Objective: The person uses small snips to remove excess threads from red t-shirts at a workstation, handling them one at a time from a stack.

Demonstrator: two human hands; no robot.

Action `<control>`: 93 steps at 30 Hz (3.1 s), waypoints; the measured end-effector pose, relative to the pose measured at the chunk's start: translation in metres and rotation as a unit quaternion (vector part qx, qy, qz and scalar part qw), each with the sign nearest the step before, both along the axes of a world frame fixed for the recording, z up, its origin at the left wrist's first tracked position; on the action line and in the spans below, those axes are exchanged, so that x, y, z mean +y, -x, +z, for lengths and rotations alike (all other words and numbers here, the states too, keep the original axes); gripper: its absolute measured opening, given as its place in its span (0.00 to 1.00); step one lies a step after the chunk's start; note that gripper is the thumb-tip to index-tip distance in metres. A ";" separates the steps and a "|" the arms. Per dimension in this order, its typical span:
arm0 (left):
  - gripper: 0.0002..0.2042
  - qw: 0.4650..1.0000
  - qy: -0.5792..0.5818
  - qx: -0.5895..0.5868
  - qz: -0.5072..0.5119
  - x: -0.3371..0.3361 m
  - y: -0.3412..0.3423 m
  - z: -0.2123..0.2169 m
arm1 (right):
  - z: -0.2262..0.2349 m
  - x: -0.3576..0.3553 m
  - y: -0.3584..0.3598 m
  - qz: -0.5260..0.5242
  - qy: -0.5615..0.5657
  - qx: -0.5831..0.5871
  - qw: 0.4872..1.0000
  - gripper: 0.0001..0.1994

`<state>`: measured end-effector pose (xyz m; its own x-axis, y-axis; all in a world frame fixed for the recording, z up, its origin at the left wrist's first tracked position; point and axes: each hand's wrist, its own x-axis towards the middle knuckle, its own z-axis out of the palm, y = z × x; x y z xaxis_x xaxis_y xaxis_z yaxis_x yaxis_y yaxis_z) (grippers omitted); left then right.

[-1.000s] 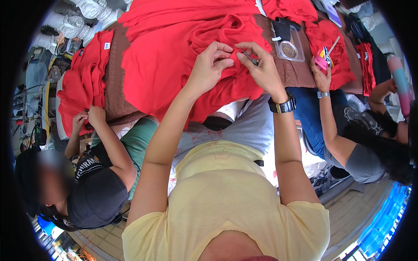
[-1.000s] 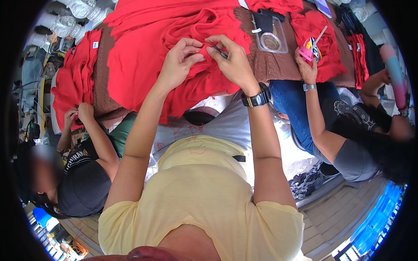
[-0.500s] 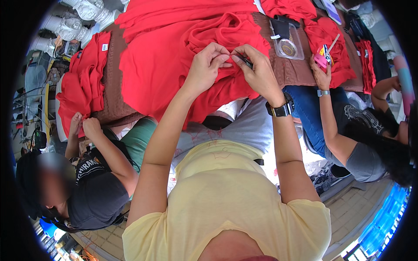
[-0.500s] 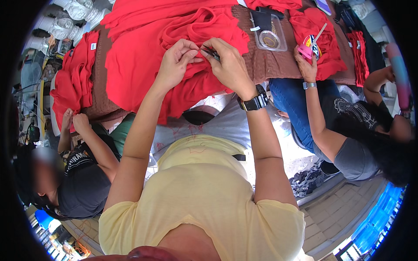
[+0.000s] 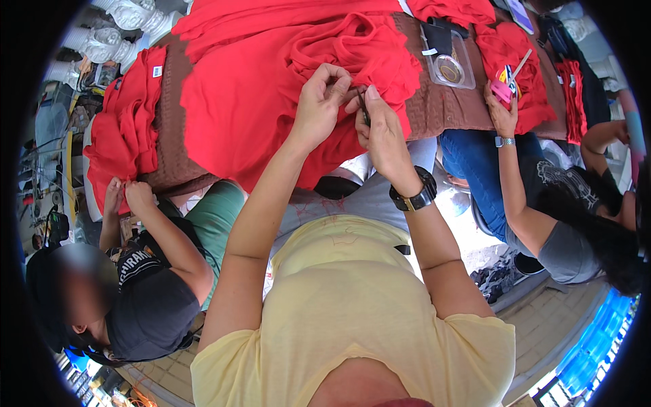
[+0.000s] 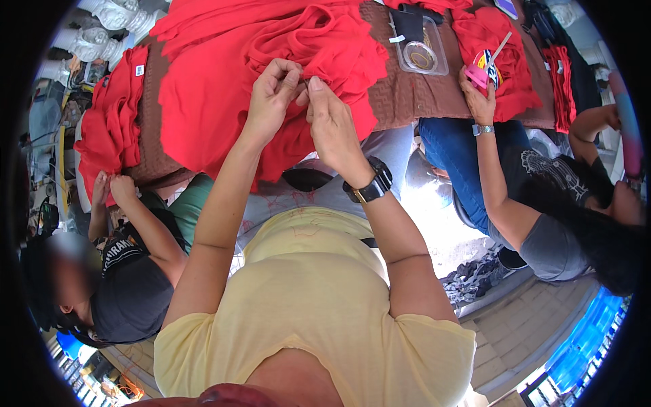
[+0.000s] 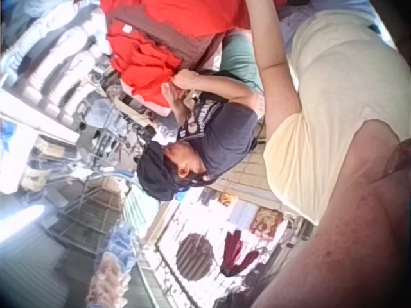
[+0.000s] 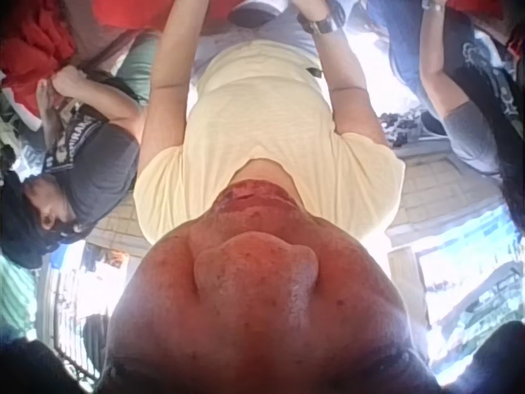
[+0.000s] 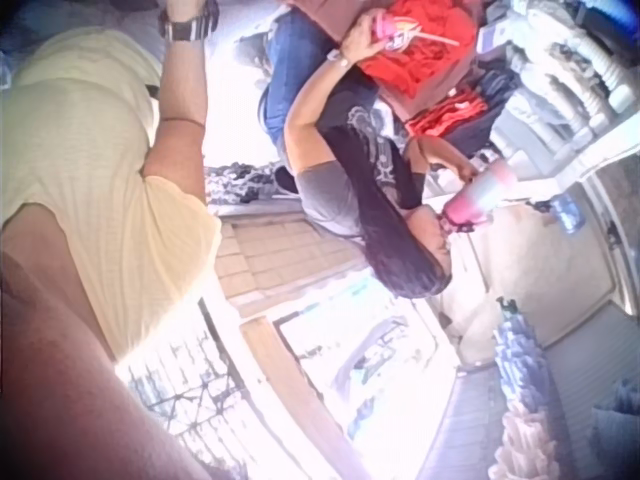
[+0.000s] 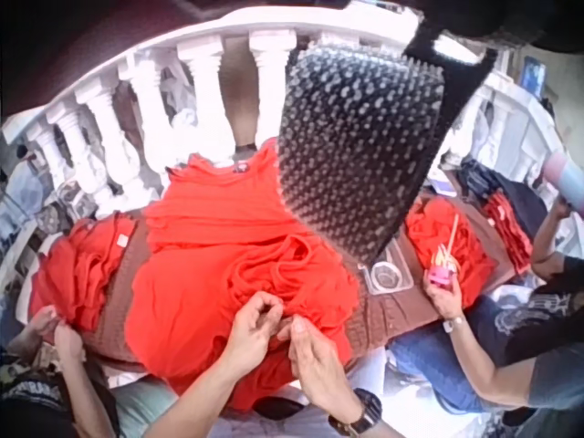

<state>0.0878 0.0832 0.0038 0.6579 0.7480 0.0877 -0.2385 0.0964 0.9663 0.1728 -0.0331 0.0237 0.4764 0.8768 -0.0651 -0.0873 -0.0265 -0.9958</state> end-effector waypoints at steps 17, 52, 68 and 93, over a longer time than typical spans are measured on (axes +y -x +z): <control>0.03 0.997 -0.078 -0.021 0.007 -0.008 -0.003 -0.009 | -0.007 0.016 -0.002 -0.027 0.026 0.225 0.974 0.18; 0.03 0.997 -0.065 0.040 -0.014 0.013 0.007 0.005 | 0.012 0.017 -0.053 -0.002 -0.088 -0.300 0.950 0.12; 0.01 0.997 -0.073 0.029 -0.013 0.004 0.011 0.007 | -0.004 0.014 -0.008 0.035 0.016 0.208 0.977 0.22; 0.09 0.870 -0.344 0.239 -0.259 -0.058 0.086 0.032 | 0.015 0.018 -0.080 0.043 -0.153 -0.350 0.923 0.21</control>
<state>0.0020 0.0250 0.0355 0.9755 0.2188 0.0221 0.1092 -0.5694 0.8148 0.2524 -0.0149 0.0392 0.2354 0.8396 0.4896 0.5689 0.2894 -0.7698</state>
